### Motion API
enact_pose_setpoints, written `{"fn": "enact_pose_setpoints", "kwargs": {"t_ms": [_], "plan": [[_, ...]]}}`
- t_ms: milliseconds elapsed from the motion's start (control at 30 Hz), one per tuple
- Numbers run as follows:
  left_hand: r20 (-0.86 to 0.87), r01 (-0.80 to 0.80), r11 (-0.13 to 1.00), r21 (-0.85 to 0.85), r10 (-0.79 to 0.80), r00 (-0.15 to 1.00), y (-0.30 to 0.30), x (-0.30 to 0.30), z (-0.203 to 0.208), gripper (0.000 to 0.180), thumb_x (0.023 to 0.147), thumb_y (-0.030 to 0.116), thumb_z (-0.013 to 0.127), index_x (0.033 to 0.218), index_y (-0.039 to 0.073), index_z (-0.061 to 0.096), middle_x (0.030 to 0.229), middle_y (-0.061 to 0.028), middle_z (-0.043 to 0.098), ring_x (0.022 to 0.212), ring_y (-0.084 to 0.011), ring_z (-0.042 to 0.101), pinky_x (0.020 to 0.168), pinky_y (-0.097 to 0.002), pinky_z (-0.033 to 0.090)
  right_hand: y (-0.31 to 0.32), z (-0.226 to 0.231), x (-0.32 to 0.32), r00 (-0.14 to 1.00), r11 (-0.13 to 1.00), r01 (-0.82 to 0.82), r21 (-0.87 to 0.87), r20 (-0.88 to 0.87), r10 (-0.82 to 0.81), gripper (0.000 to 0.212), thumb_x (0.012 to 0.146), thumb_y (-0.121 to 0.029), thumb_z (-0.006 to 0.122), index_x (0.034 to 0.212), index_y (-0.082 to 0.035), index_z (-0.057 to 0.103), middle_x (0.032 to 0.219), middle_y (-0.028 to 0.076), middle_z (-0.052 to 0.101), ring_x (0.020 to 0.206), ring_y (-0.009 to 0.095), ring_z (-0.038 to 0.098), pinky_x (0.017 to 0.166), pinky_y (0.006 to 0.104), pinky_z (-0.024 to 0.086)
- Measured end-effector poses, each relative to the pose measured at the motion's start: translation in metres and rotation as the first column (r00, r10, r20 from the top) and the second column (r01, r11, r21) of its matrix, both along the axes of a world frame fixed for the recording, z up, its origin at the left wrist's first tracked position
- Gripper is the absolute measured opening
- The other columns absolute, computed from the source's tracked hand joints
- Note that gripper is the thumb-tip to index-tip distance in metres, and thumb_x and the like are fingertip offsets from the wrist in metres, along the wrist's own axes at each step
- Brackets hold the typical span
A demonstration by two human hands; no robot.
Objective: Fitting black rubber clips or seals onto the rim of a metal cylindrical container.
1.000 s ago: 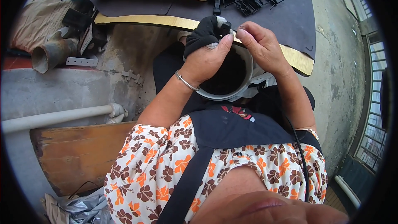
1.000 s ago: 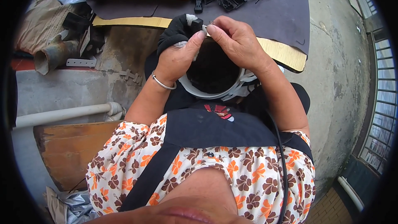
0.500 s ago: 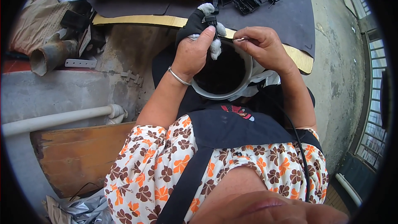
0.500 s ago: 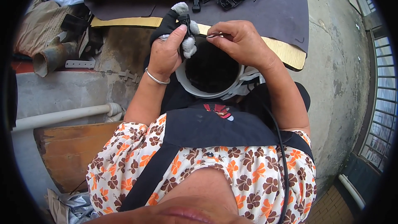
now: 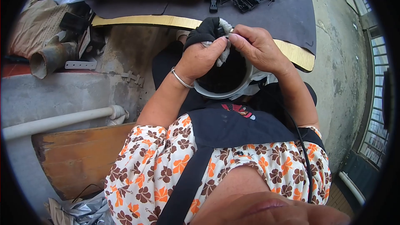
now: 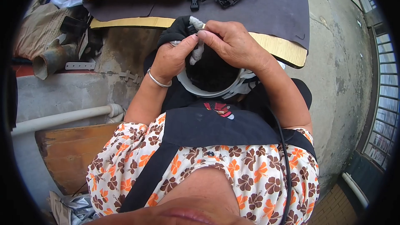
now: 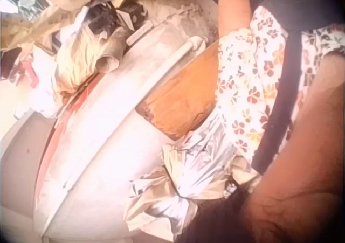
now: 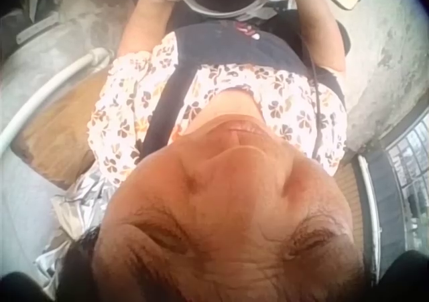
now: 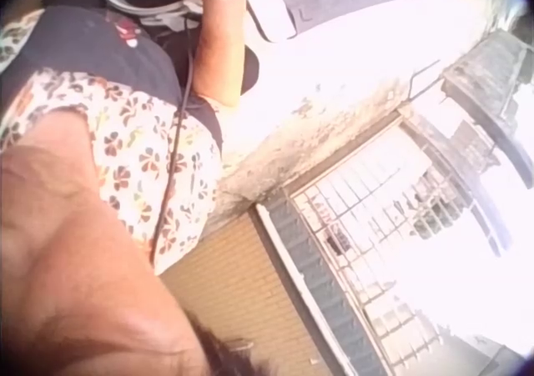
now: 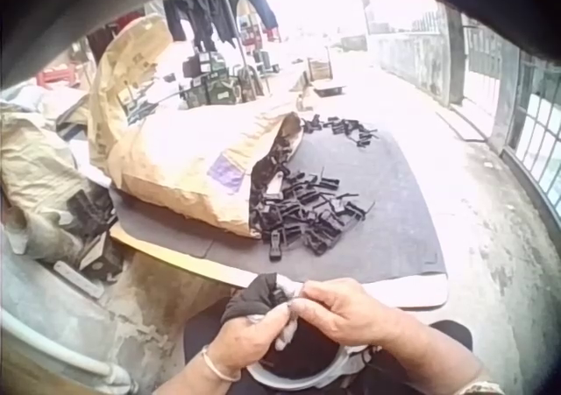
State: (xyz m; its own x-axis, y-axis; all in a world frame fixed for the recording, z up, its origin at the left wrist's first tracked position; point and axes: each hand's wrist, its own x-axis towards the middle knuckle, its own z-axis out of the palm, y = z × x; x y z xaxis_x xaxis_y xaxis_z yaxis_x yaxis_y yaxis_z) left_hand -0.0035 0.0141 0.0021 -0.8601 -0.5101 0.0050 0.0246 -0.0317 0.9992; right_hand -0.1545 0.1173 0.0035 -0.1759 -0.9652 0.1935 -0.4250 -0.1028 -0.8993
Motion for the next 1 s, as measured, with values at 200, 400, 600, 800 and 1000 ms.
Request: {"fn": "enact_pose_setpoints", "kwargs": {"t_ms": [200, 400, 600, 800, 1000], "plan": [[-0.114, -0.121, 0.804, -0.582, 0.067, 0.991, -0.003, -0.004, -0.009, 0.021, 0.082, 0.008, 0.056, 0.1, -0.003, 0.055, 0.082, -0.0071, 0.058, 0.073, -0.0129, 0.054, 0.068, -0.0261, 0.045, -0.007, -0.009, 0.013, 0.996, 0.997, 0.064, -0.04, -0.063, -0.066, 0.023, 0.091, -0.017, 0.053, 0.079, 0.002, 0.053, 0.059, 0.006, 0.044, 0.057, 0.011, 0.037, 0.052, 0.0283, 0.038], [0.037, -0.028, 0.494, -0.869, 0.122, 0.992, -0.008, 0.007, 0.007, 0.027, 0.079, 0.016, 0.065, 0.101, 0.001, 0.061, 0.094, -0.0129, 0.063, 0.086, -0.0227, 0.06, 0.079, -0.031, 0.046, -0.015, -0.004, -0.008, 0.909, 0.956, 0.277, -0.098, -0.294, -0.294, 0.019, 0.087, -0.019, 0.058, 0.085, 0.0, 0.059, 0.067, 0.012, 0.059, 0.056, 0.021, 0.052, 0.057, 0.0299, 0.043], [-0.077, -0.139, 0.459, -0.878, 0.151, 0.986, -0.018, -0.001, -0.005, 0.027, 0.082, 0.013, 0.064, 0.107, 0.003, 0.061, 0.102, -0.0126, 0.063, 0.092, -0.0233, 0.06, 0.083, -0.031, 0.045, -0.038, -0.019, -0.037, 0.553, 0.832, 0.552, -0.062, -0.72, -0.42, 0.032, 0.086, -0.03, 0.056, 0.109, -0.008, 0.054, 0.088, 0.015, 0.065, 0.082, 0.031, 0.063, 0.071, 0.0385, 0.05], [-0.29, -0.296, 0.423, -0.856, 0.08, 0.954, -0.027, -0.006, 0.006, 0.032, 0.081, 0.01, 0.061, 0.113, 0.005, 0.059, 0.099, -0.0122, 0.063, 0.081, -0.0242, 0.061, 0.074, -0.0295, 0.048, -0.011, 0.015, -0.03, 0.835, 0.98, 0.196, 0.028, -0.529, -0.152, 0.024, 0.081, -0.021, 0.059, 0.095, -0.001, 0.056, 0.066, 0.012, 0.056, 0.06, 0.023, 0.054, 0.057, 0.0326, 0.043], [0.006, 0.22, 0.923, -0.315, -0.23, 0.973, -0.016, -0.002, 0.016, 0.046, 0.087, 0.015, 0.059, 0.128, 0.003, 0.044, 0.093, -0.0061, 0.063, 0.075, -0.0114, 0.057, 0.07, -0.0249, 0.047, -0.002, 0.007, -0.024, 0.991, 0.991, -0.129, 0.027, 0.045, 0.127, 0.022, 0.085, -0.018, 0.06, 0.095, 0.001, 0.056, 0.072, -0.001, 0.052, 0.064, 0.007, 0.043, 0.053, 0.0243, 0.037]]}}
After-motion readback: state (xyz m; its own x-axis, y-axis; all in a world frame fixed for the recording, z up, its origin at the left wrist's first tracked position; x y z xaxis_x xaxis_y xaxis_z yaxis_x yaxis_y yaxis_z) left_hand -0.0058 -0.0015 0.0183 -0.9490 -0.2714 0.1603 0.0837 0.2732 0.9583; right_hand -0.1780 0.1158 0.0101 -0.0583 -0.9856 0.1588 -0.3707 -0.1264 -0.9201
